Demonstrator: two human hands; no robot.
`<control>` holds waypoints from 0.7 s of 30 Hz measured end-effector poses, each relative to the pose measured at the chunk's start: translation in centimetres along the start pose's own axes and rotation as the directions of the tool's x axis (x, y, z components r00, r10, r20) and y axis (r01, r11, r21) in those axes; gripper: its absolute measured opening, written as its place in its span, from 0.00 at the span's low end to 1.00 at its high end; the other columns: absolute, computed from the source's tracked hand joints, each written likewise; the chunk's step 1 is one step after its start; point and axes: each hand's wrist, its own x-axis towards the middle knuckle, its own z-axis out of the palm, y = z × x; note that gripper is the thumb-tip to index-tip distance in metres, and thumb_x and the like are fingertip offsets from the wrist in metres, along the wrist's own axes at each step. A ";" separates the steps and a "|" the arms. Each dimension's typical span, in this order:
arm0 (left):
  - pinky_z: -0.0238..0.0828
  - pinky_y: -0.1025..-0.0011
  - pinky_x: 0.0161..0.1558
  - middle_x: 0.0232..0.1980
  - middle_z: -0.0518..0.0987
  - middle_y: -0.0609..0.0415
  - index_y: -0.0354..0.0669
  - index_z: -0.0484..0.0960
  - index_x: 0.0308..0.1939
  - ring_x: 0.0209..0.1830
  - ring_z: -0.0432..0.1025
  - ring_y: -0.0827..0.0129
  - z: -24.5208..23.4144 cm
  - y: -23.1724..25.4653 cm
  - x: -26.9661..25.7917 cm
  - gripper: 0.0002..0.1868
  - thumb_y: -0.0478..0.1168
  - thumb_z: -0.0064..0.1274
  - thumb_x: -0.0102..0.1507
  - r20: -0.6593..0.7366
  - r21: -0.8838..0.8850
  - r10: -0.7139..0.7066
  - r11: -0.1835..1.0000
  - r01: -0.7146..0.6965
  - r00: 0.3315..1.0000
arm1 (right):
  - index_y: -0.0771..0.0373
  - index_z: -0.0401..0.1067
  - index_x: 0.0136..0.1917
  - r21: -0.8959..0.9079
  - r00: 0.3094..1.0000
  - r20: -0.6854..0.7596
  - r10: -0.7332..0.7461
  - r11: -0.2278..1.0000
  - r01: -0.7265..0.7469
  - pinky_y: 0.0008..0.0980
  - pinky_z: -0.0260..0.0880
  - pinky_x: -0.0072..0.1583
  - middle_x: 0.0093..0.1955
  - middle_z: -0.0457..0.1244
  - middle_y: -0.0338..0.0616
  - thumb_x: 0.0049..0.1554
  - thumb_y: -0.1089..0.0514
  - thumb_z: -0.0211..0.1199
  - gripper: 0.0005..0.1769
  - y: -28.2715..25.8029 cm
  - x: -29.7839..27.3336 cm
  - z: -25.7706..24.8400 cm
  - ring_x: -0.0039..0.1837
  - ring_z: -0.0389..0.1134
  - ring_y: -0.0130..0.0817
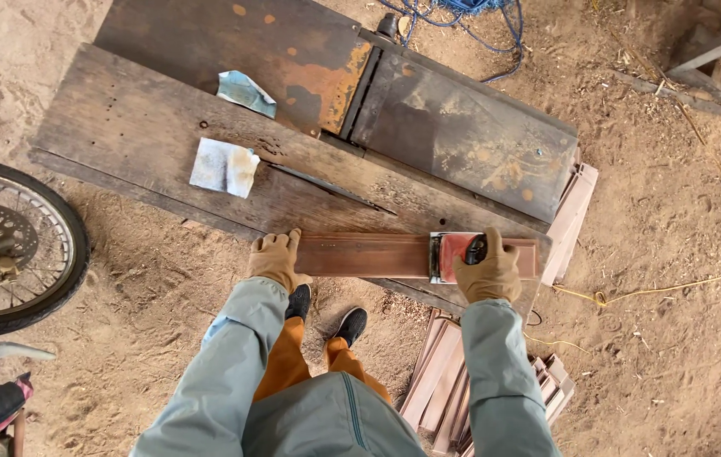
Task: Sanding a wooden board with an electric power sander in a workshop.
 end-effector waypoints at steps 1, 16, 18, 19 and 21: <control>0.51 0.56 0.74 0.74 0.63 0.52 0.47 0.44 0.81 0.75 0.56 0.55 0.0 0.0 -0.1 0.64 0.74 0.59 0.55 -0.002 0.006 0.008 1.000 -0.008 1.000 | 0.35 0.63 0.66 0.009 1.000 0.009 -0.004 1.000 0.004 0.53 0.77 0.48 0.57 0.61 0.54 0.49 0.40 0.74 0.34 -0.8 -0.6 0.3 0.53 0.72 0.56; 0.74 0.56 0.60 0.62 0.76 0.46 0.52 0.35 0.83 0.63 0.71 0.52 -1.5 -0.9 -2.1 0.63 0.70 0.58 0.59 0.123 -0.154 0.016 0.988 0.003 0.992 | 0.34 0.64 0.68 0.017 0.995 0.001 -0.104 0.994 0.104 0.57 0.74 0.50 0.58 0.61 0.54 0.47 0.41 0.75 0.38 -11.9 -8.2 2.4 0.54 0.71 0.59; 0.75 0.54 0.58 0.61 0.76 0.46 0.54 0.34 0.83 0.63 0.71 0.51 -0.4 -1.0 -1.4 0.63 0.67 0.60 0.59 0.131 -0.229 0.010 0.973 0.020 0.991 | 0.35 0.64 0.69 0.013 0.994 0.017 -0.109 0.994 0.109 0.57 0.74 0.50 0.58 0.60 0.53 0.46 0.41 0.75 0.39 -12.9 -8.7 2.8 0.54 0.71 0.58; 0.76 0.56 0.58 0.60 0.77 0.45 0.51 0.34 0.84 0.61 0.73 0.51 0.7 -1.0 -0.5 0.63 0.66 0.60 0.59 0.113 -0.257 0.014 0.966 0.016 0.993 | 0.34 0.64 0.69 0.009 0.994 0.020 -0.110 0.994 0.110 0.57 0.74 0.50 0.59 0.60 0.53 0.46 0.41 0.75 0.39 -13.4 -9.0 2.9 0.54 0.71 0.58; 0.76 0.57 0.58 0.60 0.78 0.43 0.48 0.35 0.85 0.59 0.75 0.52 3.9 -1.0 1.0 0.64 0.65 0.60 0.60 0.100 -0.290 0.019 0.957 0.011 0.995 | 0.34 0.64 0.69 -0.002 0.993 0.025 -0.112 0.994 0.112 0.57 0.74 0.50 0.59 0.60 0.52 0.46 0.41 0.75 0.40 -14.2 -9.6 3.2 0.54 0.71 0.58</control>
